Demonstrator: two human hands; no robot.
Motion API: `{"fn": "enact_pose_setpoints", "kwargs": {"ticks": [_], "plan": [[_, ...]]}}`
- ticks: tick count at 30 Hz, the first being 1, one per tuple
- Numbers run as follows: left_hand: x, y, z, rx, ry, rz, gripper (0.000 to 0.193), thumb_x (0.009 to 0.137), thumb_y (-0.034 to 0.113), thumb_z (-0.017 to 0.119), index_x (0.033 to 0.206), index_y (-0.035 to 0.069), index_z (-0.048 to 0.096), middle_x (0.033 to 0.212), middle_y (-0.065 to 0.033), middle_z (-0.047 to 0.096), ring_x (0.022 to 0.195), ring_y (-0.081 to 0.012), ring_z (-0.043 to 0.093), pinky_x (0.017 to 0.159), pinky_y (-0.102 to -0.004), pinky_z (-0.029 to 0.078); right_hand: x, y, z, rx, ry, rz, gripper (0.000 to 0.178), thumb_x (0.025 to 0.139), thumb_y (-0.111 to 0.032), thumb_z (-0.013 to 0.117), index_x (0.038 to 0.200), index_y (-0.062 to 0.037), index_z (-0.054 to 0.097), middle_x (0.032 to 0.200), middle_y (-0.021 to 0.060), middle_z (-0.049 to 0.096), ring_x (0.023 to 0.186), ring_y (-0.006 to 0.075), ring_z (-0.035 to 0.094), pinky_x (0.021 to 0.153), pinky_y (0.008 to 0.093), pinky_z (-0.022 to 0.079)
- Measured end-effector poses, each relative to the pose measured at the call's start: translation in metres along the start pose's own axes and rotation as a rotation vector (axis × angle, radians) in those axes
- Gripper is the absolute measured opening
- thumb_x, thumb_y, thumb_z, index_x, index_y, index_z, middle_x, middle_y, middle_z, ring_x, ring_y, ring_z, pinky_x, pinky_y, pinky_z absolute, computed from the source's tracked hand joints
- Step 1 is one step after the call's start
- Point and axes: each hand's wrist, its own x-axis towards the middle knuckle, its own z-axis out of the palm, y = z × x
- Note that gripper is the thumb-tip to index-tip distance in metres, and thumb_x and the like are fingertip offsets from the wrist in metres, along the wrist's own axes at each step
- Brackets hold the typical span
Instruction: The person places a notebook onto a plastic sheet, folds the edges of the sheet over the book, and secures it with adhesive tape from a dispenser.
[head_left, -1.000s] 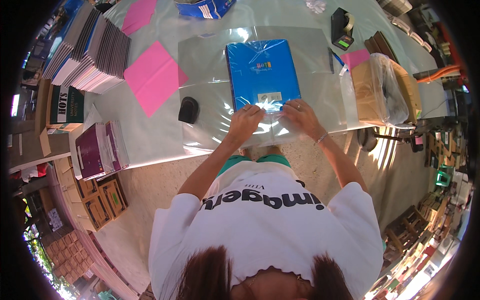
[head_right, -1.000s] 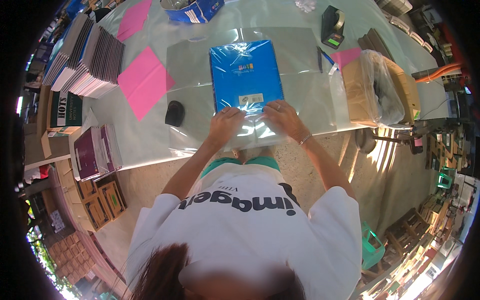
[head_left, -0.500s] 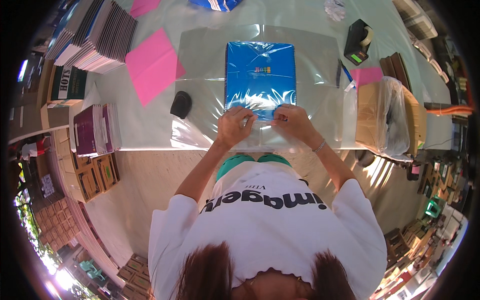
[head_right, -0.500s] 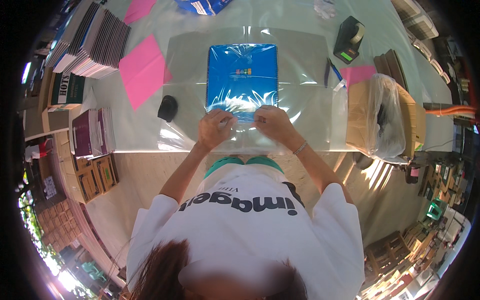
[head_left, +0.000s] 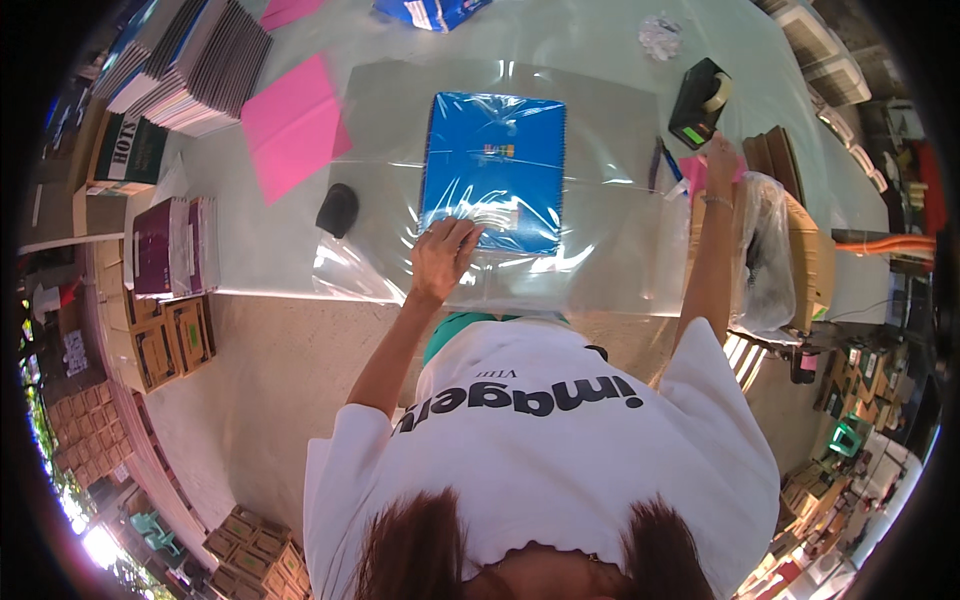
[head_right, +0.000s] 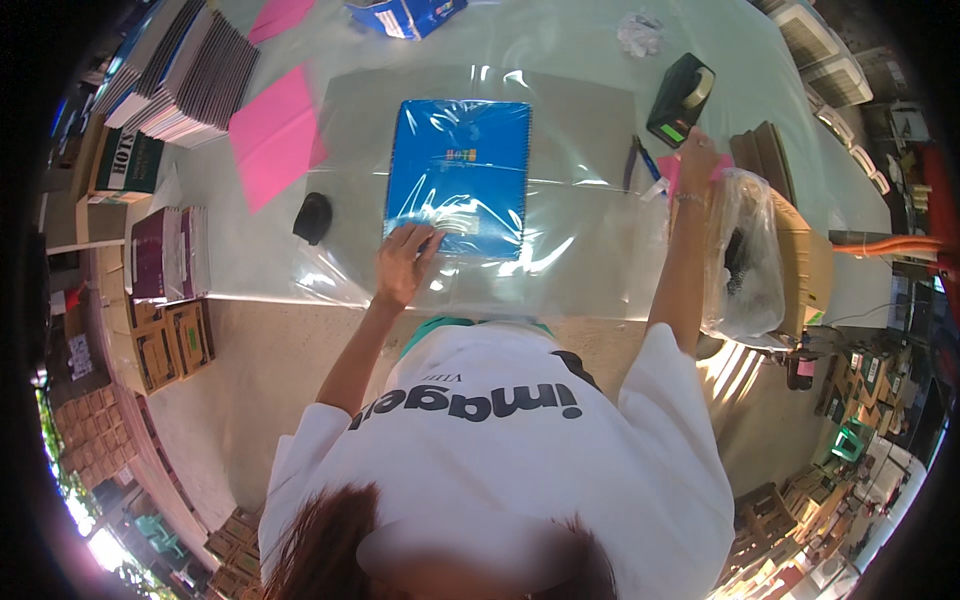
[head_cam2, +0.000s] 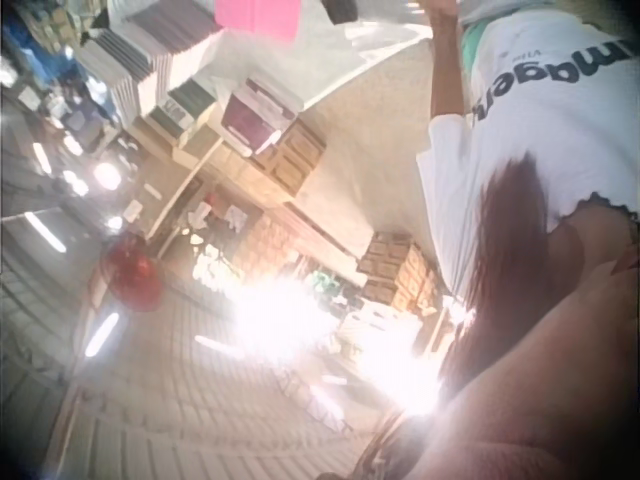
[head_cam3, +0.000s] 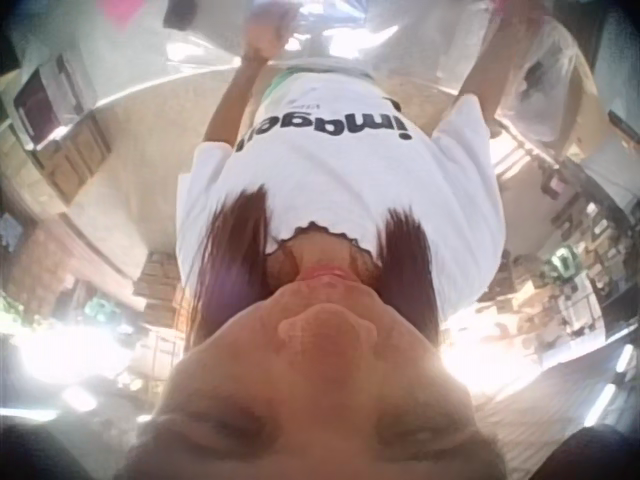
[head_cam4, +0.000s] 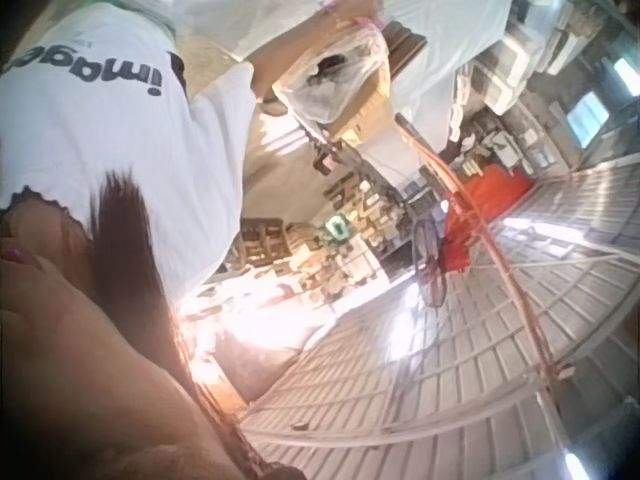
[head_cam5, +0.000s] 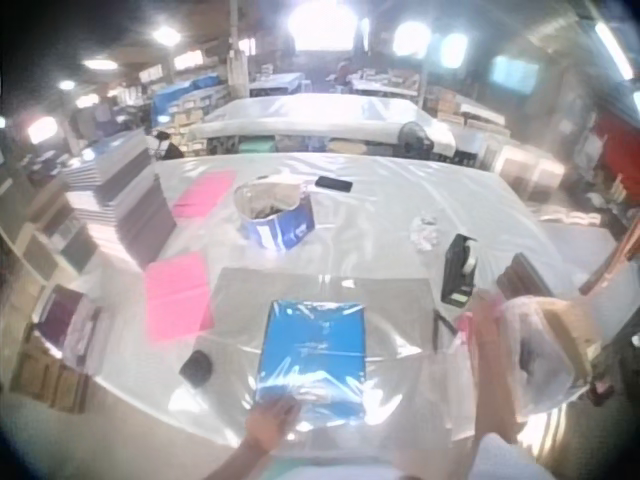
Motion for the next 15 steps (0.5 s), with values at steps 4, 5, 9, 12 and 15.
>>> {"fn": "enact_pose_setpoints", "kwargs": {"ticks": [4, 5, 9, 12, 15], "plan": [[-0.002, 0.004, -0.002, 0.010, -0.026, -0.071, 0.015, 0.083, 0.021, 0.068, 0.083, 0.009, 0.059, 0.078, -0.0034, 0.062, 0.068, -0.0229, 0.058, 0.060, -0.0354, 0.048, 0.034, 0.006, 0.007, 0.291, -0.164, 0.382, 0.039, 0.090, -0.033, 0.061, 0.098, 0.0048, 0.060, 0.087, 0.0110, 0.061, 0.061, 0.0182, 0.059, 0.047, 0.0285, 0.053], [-0.002, 0.004, -0.002, 0.008, -0.020, -0.077, 0.015, 0.084, 0.021, 0.068, 0.083, 0.009, 0.059, 0.078, -0.0033, 0.062, 0.069, -0.0227, 0.059, 0.060, -0.0352, 0.048, 0.040, 0.009, 0.007, 0.329, -0.163, 0.389, 0.038, 0.090, -0.033, 0.062, 0.097, 0.0045, 0.060, 0.086, 0.0106, 0.060, 0.062, 0.0184, 0.060, 0.047, 0.0292, 0.053], [-0.007, 0.004, -0.007, 0.046, -0.021, -0.126, 0.016, 0.084, 0.022, 0.067, 0.082, 0.009, 0.059, 0.078, -0.0028, 0.062, 0.069, -0.0222, 0.060, 0.060, -0.0349, 0.049, 0.046, 0.012, 0.028, 0.410, -0.261, 0.431, 0.034, 0.086, -0.033, 0.069, 0.087, -0.0006, 0.061, 0.075, 0.0067, 0.057, 0.056, 0.0158, 0.053, 0.047, 0.0265, 0.049], [0.006, 0.011, 0.001, -0.030, -0.038, -0.083, 0.016, 0.084, 0.022, 0.067, 0.083, 0.009, 0.059, 0.077, -0.0026, 0.062, 0.069, -0.0220, 0.060, 0.060, -0.0351, 0.049, 0.110, 0.062, -0.017, 0.167, -0.298, 0.022, 0.029, 0.085, -0.032, 0.070, 0.082, -0.0043, 0.062, 0.069, 0.0049, 0.055, 0.053, 0.0144, 0.050, 0.050, 0.0245, 0.046], [0.005, 0.012, -0.001, -0.036, -0.031, -0.098, 0.015, 0.084, 0.022, 0.068, 0.083, 0.009, 0.060, 0.077, -0.0025, 0.062, 0.069, -0.0222, 0.060, 0.061, -0.0355, 0.049, 0.111, 0.067, -0.011, 0.213, -0.270, 0.004, 0.025, 0.087, -0.028, 0.068, 0.086, -0.0040, 0.060, 0.072, 0.0066, 0.057, 0.060, 0.0163, 0.054, 0.052, 0.0274, 0.048]]}}
